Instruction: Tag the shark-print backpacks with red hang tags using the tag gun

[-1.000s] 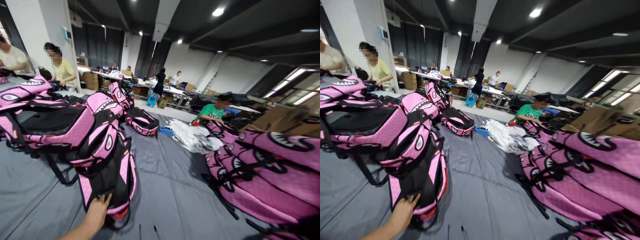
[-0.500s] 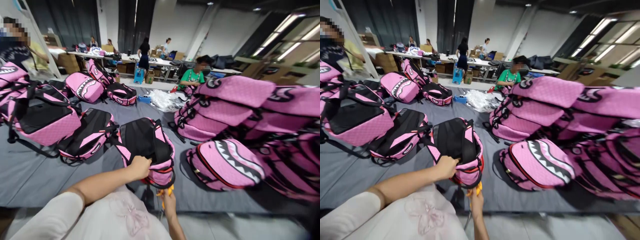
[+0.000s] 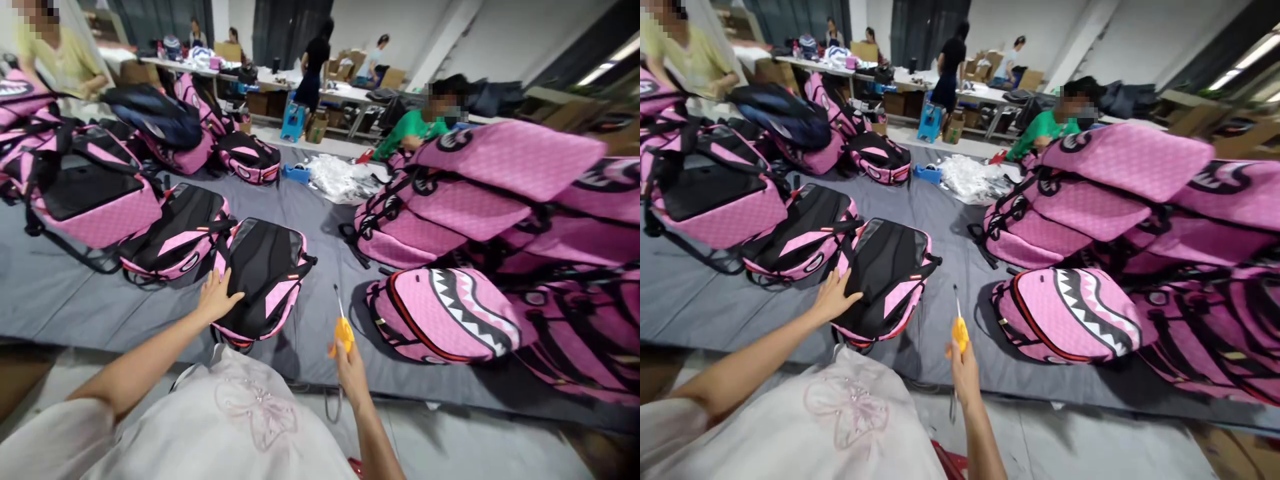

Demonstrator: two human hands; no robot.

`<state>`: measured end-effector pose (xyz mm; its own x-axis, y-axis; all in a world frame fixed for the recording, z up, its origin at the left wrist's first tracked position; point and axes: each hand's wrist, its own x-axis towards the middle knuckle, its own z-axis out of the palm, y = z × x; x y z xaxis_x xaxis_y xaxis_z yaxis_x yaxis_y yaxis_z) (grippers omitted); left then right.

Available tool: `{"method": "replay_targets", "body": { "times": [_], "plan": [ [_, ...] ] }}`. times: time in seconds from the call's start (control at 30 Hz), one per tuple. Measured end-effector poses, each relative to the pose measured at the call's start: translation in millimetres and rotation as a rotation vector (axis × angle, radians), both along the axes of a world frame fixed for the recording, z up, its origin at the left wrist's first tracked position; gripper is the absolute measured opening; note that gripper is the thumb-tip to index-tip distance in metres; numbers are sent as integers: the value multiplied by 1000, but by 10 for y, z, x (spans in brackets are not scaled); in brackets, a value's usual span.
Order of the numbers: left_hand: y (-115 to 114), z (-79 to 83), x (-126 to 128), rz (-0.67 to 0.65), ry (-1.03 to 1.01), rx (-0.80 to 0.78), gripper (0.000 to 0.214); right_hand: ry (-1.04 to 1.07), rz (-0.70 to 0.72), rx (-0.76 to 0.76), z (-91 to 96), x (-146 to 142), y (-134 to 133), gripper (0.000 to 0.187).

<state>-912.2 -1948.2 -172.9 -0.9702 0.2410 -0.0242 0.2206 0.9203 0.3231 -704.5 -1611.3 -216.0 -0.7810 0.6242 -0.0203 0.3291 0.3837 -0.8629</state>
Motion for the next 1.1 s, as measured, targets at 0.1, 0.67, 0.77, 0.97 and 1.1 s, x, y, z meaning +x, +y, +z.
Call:
{"method": "replay_targets", "body": {
  "times": [0.1, 0.67, 0.77, 0.97, 1.1],
  "plan": [
    [236, -154, -39, 286, -56, -113, 97, -37, 266, 93, 464, -704, -257, 63],
    [-1261, -305, -77, 593, -680, 1571, 43, -460, 826, 715, 1345, -2383, -1295, 34],
    [-1255, -400, -165, 663, -816, 1629, 39, -580, 1239, 542, 1192, -2156, -1563, 33],
    [-1141, -354, -137, 494, -692, 1302, 49, -440, 1007, 566, 1270, -2271, -1578, 37],
    [-649, -294, 59, 227, -278, 659, 51, -628, 1267, 408, 1466, -2213, -1270, 37]
  ]
}}
